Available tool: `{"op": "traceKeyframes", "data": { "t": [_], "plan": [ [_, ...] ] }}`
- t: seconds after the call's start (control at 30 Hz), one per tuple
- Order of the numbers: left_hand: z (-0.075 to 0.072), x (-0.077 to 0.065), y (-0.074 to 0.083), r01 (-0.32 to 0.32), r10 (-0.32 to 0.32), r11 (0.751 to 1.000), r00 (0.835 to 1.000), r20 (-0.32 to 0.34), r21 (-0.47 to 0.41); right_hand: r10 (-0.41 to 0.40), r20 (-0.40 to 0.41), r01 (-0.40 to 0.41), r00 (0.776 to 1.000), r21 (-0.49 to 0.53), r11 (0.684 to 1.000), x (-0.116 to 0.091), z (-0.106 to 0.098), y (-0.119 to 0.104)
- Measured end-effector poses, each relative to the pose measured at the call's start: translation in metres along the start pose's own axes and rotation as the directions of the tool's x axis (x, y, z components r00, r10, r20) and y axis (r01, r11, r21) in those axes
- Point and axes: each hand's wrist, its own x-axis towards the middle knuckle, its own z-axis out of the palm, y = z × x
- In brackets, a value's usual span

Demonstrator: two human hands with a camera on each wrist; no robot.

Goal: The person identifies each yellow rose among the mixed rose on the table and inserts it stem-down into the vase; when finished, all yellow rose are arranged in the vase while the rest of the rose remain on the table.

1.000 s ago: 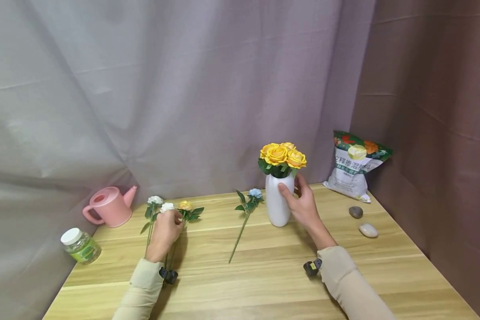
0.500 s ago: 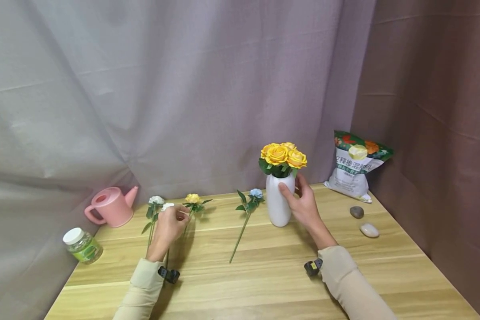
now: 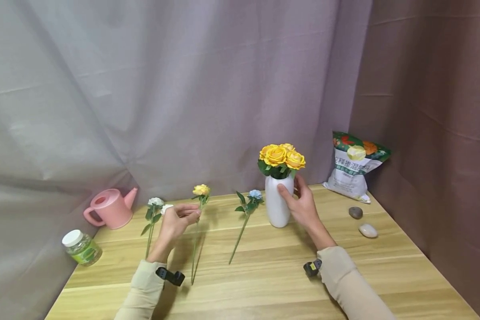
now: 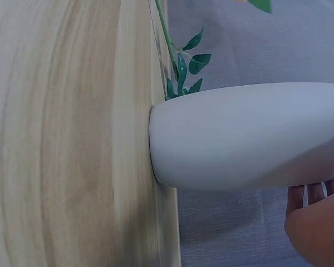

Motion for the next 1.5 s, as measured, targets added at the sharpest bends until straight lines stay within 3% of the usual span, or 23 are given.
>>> {"op": "traceKeyframes", "data": {
  "t": [0.17,0.3,0.5,0.7,0.83,1.07,1.13,1.4,1.5],
  "plan": [
    [0.013,0.002,0.01,0.003,0.001,0.989,1.0,0.031,-0.145,0.012,-0.007,-0.012,1.0,-0.011,1.0,-0.001,-0.002,0.001],
    [0.024,0.006,0.027,-0.025,0.04,0.958,0.998,0.048,-0.284,0.008,-0.013,-0.008,1.0,-0.004,1.0,-0.001,-0.001,0.004],
    [0.044,0.01,0.063,-0.076,0.097,0.878,0.995,0.02,-0.473,0.005,-0.02,-0.005,1.0,-0.003,1.0,0.005,-0.001,0.027],
    [0.059,0.014,0.1,-0.184,0.191,0.802,0.98,-0.048,-0.568,-0.006,-0.022,0.006,1.0,0.001,1.0,0.007,-0.002,0.035],
    [0.066,0.018,0.123,-0.263,0.237,0.74,0.963,-0.126,-0.619,-0.011,-0.027,0.011,1.0,0.001,1.0,0.006,-0.001,0.034],
    [0.082,0.018,0.158,-0.373,0.273,0.577,0.927,-0.259,-0.726,-0.016,-0.031,0.016,0.999,-0.003,1.0,0.007,-0.001,0.033],
    [0.087,0.016,0.165,-0.405,0.286,0.549,0.913,-0.291,-0.731,-0.016,-0.031,0.016,0.999,-0.003,1.0,0.007,-0.001,0.033],
    [0.097,0.014,0.183,-0.511,0.34,0.508,0.859,-0.383,-0.694,0.001,-0.024,-0.001,1.0,0.003,1.0,0.005,-0.001,0.032],
    [0.1,0.014,0.189,-0.548,0.368,0.51,0.836,-0.408,-0.663,-0.005,-0.025,0.005,1.0,0.002,1.0,0.006,-0.001,0.033]
  ]
}}
